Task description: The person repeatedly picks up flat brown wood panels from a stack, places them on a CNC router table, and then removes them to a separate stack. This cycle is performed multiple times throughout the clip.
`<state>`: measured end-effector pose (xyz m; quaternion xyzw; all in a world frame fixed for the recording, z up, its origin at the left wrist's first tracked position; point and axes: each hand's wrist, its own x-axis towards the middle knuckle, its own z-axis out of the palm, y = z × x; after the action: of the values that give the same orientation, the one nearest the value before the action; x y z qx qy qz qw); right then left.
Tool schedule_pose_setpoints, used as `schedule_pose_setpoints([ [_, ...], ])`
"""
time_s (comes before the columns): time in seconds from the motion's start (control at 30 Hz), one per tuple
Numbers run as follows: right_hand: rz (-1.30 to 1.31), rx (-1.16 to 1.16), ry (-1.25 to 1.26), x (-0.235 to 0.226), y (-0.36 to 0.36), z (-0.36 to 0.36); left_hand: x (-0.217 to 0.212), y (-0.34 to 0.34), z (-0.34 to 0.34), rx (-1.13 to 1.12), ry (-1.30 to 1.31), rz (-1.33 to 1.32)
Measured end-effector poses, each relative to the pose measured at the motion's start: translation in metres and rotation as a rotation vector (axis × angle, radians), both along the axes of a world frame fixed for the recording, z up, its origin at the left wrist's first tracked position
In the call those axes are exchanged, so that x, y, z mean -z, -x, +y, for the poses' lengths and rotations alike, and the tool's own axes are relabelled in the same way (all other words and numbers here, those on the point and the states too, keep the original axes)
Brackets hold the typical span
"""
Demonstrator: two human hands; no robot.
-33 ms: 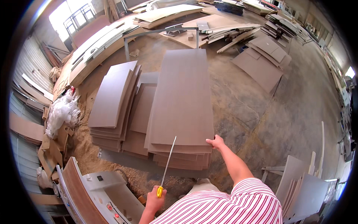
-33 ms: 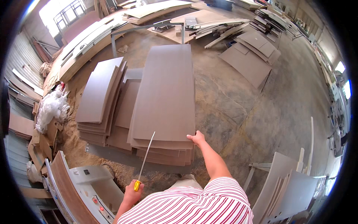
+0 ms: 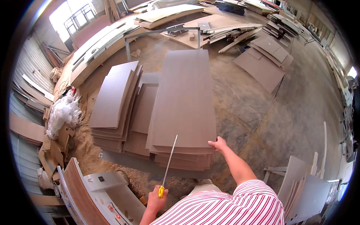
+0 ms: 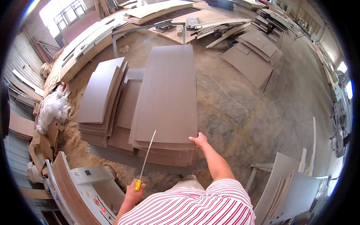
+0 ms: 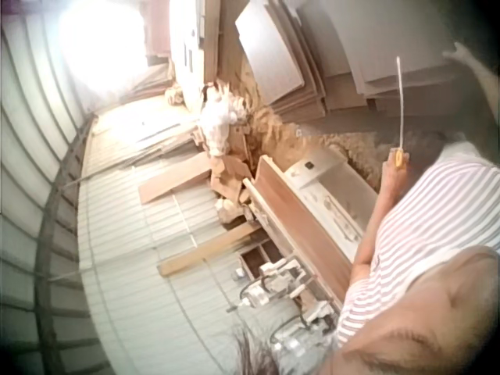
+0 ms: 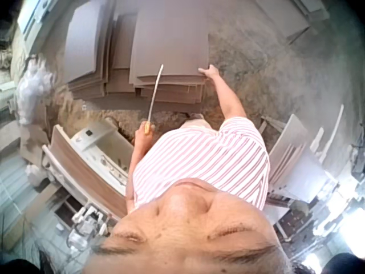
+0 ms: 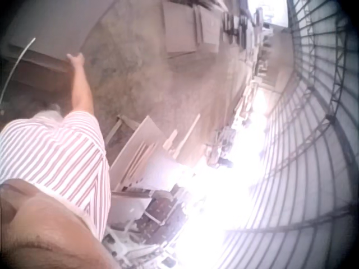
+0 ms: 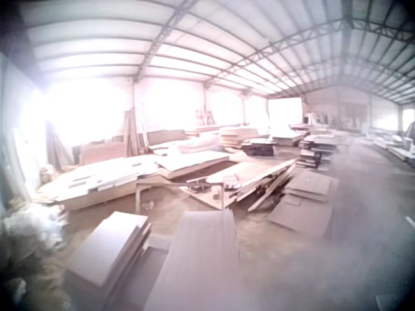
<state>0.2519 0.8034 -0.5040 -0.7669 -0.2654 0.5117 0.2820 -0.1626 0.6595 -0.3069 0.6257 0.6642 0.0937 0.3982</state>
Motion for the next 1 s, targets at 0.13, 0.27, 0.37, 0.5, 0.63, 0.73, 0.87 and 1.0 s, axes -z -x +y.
schedule_pose_setpoints([
  [0.13,0.183,0.056,0.033,-0.012,-0.005,-0.062,-0.001,-0.002,0.002,0.074,-0.171,-0.034],
  [0.27,0.311,0.052,0.061,-0.077,0.002,-0.135,0.006,0.005,-0.010,0.140,-0.217,-0.153],
  [0.37,0.085,-0.019,-0.067,-0.169,0.026,-0.168,0.019,0.001,-0.012,0.259,-0.319,-0.348],
  [0.5,-0.280,-0.344,-0.357,-0.275,0.074,-0.164,-0.020,-0.035,0.000,0.275,-0.389,-0.661],
  [0.63,-0.320,-0.459,-0.626,-0.325,0.165,-0.136,-0.061,-0.056,0.005,0.245,-0.612,-0.614],
  [0.73,0.478,-0.444,-0.707,-0.303,0.203,-0.106,-0.055,-0.046,0.009,-0.066,-0.819,-0.575],
  [0.87,0.101,-0.533,-0.650,-0.124,0.232,-0.044,-0.076,-0.018,0.014,-0.493,-0.723,-0.601],
  [1.0,0.284,-0.518,0.001,-0.020,0.254,-0.026,-0.075,0.016,0.026,-0.672,-0.734,-0.611],
])
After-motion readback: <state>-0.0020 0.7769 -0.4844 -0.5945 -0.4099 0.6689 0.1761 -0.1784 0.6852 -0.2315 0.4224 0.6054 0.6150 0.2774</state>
